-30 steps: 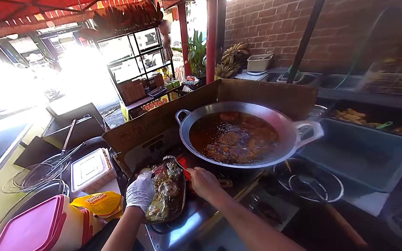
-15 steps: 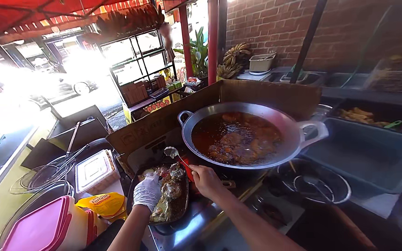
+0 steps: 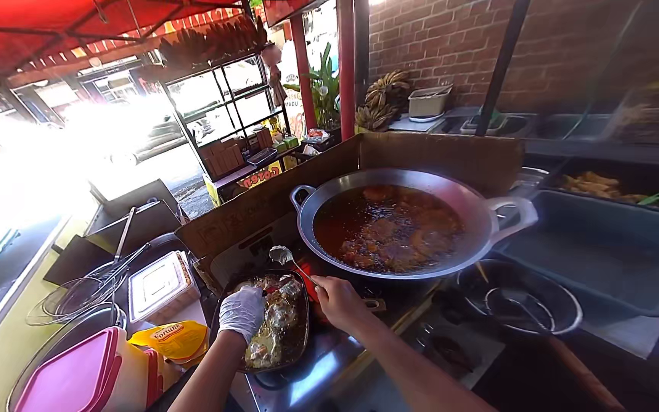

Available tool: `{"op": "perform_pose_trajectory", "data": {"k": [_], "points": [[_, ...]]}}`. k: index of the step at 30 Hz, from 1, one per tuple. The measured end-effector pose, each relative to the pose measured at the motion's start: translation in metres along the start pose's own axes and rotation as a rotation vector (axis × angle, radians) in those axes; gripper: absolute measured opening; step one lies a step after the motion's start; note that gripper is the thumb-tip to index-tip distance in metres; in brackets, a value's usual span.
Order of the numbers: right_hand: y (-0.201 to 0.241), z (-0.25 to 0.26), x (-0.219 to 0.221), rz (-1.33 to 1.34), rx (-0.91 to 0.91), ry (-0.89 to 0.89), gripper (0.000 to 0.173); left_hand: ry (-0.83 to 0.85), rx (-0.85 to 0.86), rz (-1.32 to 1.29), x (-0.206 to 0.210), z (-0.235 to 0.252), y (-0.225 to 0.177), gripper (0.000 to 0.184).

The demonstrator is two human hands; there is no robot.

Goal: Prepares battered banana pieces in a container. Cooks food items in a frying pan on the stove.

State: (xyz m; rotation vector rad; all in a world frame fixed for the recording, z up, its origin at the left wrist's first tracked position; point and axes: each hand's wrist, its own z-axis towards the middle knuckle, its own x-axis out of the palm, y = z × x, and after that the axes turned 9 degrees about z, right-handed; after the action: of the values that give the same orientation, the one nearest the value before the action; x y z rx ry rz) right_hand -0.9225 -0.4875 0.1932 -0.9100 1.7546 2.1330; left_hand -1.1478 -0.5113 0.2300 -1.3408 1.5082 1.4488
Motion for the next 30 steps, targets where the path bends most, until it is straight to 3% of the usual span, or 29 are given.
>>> {"op": "perform_pose_trajectory", "data": {"k": [13, 19, 25, 30], "points": [[-0.004, 0.005, -0.006, 0.029, -0.012, 0.026, 0.039, 0.032, 0.06, 0.113, -0.029, 0.009, -0.008, 0.028], [-0.007, 0.005, -0.008, 0.039, -0.018, 0.022, 0.039, 0.069, 0.004, -0.023, -0.039, 0.013, -0.001, 0.034], [-0.007, 0.005, -0.01, 0.036, -0.035, 0.026, 0.04, 0.068, 0.03, 0.105, -0.04, 0.008, -0.017, 0.029], [-0.006, 0.003, -0.014, 0.047, -0.038, 0.021, 0.04, 0.066, 0.039, 0.05, -0.053, 0.006, -0.003, 0.032]]}}
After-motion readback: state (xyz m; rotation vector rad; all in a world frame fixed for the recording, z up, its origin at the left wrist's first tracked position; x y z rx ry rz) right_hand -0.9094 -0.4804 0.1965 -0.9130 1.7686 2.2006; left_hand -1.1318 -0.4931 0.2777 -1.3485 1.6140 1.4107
